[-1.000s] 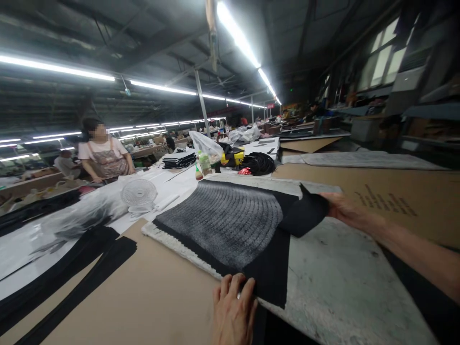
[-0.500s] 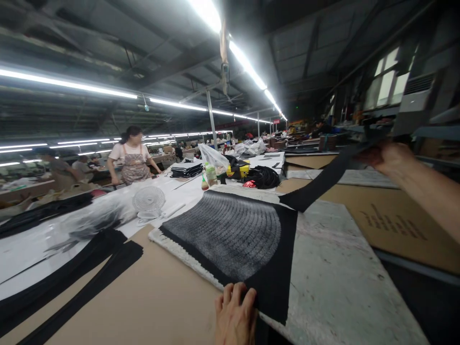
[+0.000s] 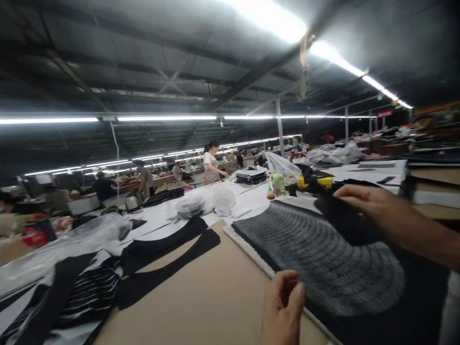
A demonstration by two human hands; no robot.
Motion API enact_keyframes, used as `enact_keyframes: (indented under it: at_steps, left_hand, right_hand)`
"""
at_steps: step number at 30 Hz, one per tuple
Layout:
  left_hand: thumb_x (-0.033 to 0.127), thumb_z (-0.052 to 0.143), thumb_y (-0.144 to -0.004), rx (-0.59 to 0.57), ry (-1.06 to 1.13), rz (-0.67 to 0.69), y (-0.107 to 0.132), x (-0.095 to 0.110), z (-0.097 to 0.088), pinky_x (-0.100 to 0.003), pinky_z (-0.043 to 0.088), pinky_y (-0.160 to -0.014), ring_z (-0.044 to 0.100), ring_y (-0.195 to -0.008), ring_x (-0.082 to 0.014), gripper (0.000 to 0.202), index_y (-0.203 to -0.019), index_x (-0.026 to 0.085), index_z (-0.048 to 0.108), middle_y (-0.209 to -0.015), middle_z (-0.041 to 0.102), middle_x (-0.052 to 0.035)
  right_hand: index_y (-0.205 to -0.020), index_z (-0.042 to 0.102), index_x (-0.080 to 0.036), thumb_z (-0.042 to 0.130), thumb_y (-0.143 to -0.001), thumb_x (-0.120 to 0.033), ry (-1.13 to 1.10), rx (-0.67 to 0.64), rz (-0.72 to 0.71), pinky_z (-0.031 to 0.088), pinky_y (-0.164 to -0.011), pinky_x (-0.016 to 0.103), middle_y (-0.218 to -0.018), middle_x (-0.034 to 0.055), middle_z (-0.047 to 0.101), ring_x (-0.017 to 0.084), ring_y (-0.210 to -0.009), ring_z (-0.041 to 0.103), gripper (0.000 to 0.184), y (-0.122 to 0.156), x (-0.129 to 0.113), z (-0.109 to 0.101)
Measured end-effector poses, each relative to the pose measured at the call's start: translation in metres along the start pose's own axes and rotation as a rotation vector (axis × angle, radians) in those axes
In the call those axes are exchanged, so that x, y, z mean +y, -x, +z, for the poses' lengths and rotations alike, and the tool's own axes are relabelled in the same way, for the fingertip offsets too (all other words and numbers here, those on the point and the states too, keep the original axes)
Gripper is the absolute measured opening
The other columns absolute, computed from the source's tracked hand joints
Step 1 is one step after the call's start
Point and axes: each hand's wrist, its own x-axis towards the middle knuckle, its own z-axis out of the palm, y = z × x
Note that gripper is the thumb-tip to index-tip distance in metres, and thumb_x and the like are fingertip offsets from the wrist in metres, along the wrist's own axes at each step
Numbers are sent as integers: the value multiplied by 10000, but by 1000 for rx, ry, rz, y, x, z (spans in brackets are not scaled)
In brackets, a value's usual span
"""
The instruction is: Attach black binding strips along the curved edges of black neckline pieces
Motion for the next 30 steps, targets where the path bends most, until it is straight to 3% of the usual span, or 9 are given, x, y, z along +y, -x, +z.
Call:
enact_keyframes:
  at_steps: [4,7,12,16,19,23,26,28,30]
  left_hand:
    - [698,675,-687,166,153,-25,29,46,-44,-321,488,-817,627,-950,-236,686,-1053,123,595,-994,652,-141]
    - [727,683,-648,325,158,-80,63,61,-81,-328,505,-793,641,-961,-251,689,-990,139,575,-1013,656,-147]
    - [727,720,-576,666,122,-240,132,52,-146,-344,551,-730,649,-1011,-301,776,-1097,167,593,-1013,693,-112]
    - [580,819,-525,835,118,-391,191,25,-201,-347,567,-710,683,-933,-301,721,-1091,171,642,-915,729,-74]
    - [526,838,-500,865,227,-461,235,4,-236,-385,578,-712,697,-883,-323,563,-904,159,698,-766,729,-65]
    - [432,828,-527,1021,220,-444,285,-5,-259,-386,580,-780,695,-923,-311,385,-778,178,684,-784,735,-69]
    - [349,789,-593,1182,85,-410,309,0,-261,-333,595,-679,704,-836,-254,385,-900,157,657,-840,726,-67]
    - [354,745,-643,1220,-69,-436,317,2,-262,-297,559,-474,680,-677,-213,467,-1041,154,606,-855,707,-57]
    - [374,701,-687,1217,-182,-491,322,2,-264,-281,506,-372,633,-569,-186,504,-1114,151,550,-816,682,-43]
  right_hand:
    - [-736,553,-215,554,-799,-422,15,-241,-52,460,-457,231,-593,-24,545,142,-534,539,216,40,-25,112]
    - [-732,538,-215,490,-826,-319,61,-352,-93,443,-501,246,-599,-13,573,149,-549,554,148,72,-38,187]
    - [-793,528,-215,451,-845,-242,187,-586,-182,404,-573,268,-704,23,646,168,-610,597,97,137,-61,290]
    - [-846,544,-217,460,-844,-248,246,-766,-248,390,-585,293,-802,55,688,211,-676,633,90,189,-73,350]
    - [-872,561,-235,489,-833,-268,193,-889,-305,428,-616,289,-863,36,699,211,-738,648,88,214,-76,373]
    - [-976,593,-218,485,-852,-241,39,-967,-469,488,-797,300,-1007,54,680,204,-898,636,167,219,-58,366]
    - [-1102,614,-211,428,-918,-248,105,-877,-563,445,-965,403,-1185,97,641,243,-1070,592,264,200,-10,348]
    - [-1186,606,-219,416,-938,-326,221,-809,-564,437,-971,497,-1219,118,632,293,-1102,583,330,186,37,339]
    - [-1230,592,-245,455,-911,-430,309,-771,-531,427,-952,581,-1245,131,622,351,-1103,581,393,178,85,335]
